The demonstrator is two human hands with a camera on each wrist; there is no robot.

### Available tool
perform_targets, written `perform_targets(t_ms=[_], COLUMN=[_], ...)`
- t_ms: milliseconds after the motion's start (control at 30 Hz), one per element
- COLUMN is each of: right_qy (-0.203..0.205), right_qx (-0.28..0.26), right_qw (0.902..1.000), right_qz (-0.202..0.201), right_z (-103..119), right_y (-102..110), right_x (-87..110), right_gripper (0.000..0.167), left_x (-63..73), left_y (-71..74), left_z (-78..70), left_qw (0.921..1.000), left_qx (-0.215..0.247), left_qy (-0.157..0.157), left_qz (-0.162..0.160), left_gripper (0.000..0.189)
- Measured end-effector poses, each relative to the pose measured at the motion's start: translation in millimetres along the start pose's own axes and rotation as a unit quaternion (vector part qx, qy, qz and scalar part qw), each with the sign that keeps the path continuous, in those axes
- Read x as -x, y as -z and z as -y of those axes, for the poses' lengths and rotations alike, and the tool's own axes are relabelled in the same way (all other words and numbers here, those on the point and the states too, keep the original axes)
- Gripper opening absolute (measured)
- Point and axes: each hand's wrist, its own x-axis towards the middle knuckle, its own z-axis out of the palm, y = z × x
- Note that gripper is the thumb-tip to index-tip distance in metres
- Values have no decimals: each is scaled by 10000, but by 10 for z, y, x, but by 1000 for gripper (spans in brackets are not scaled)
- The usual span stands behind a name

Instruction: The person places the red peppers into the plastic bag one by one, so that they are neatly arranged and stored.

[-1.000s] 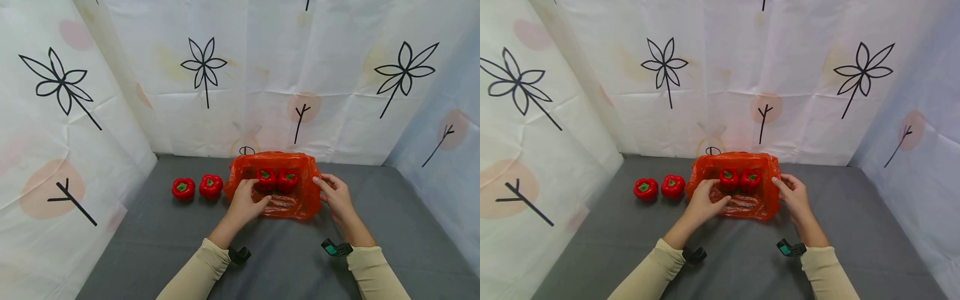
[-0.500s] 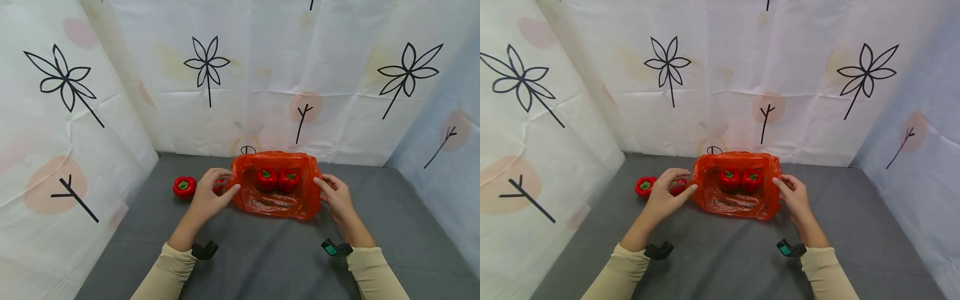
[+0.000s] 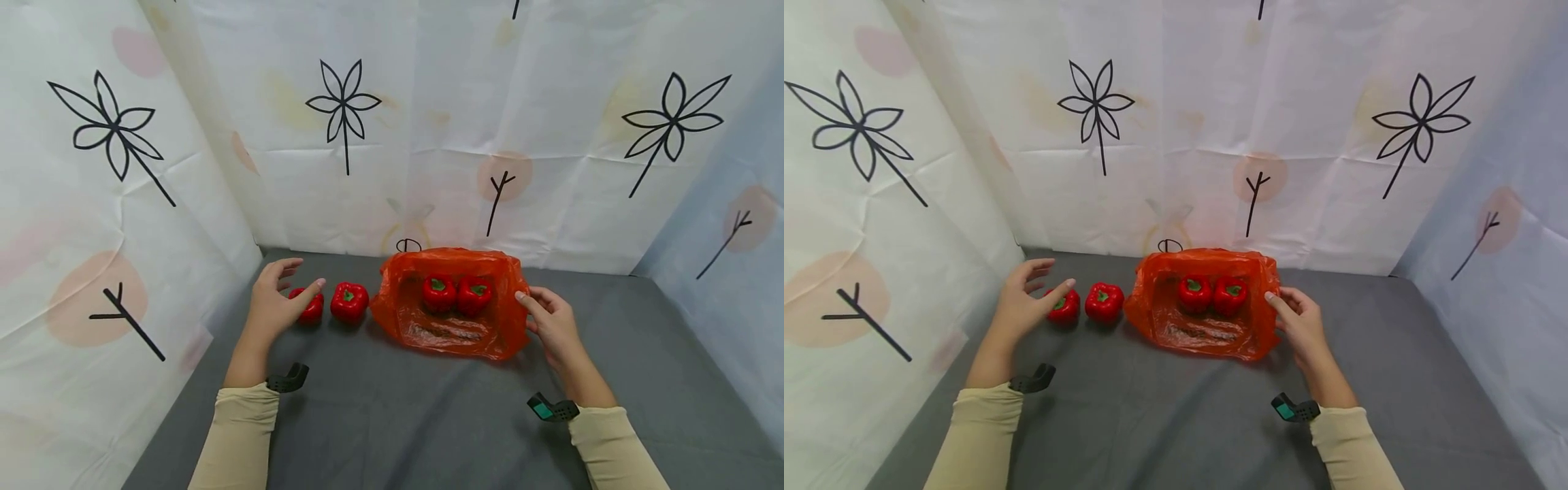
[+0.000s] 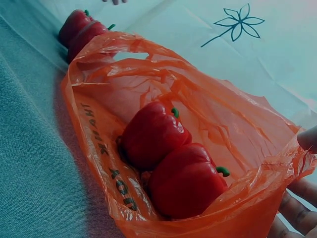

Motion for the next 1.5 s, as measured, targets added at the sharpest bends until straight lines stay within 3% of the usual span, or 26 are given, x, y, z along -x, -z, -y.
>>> perform_targets(t_ms=[167,333,600,900,1500], right_qy=[-60,-62,-53,-60,20], right_qx=[230,294,388,323,282], right_qw=[9997,9995,9992,9995,9996], right_qz=[-24,-1,-24,-23,86], right_z=[10,7,8,-5,-30], right_y=[10,10,4,-9,-3], right_x=[2,2,-4,9,1], right_gripper=[31,33,35,30,29], left_x=[-13,-17,5,32,29], left_y=[140,234,194,68,-11], left_z=[264,472,641,694,774], left_qw=[9973,9881,9786,9735,9751], left_qx=[36,171,187,19,-64], left_qy=[444,917,1182,1389,1262], left_qz=[586,1225,1672,1819,1821], left_gripper=[77,84,98,103,103])
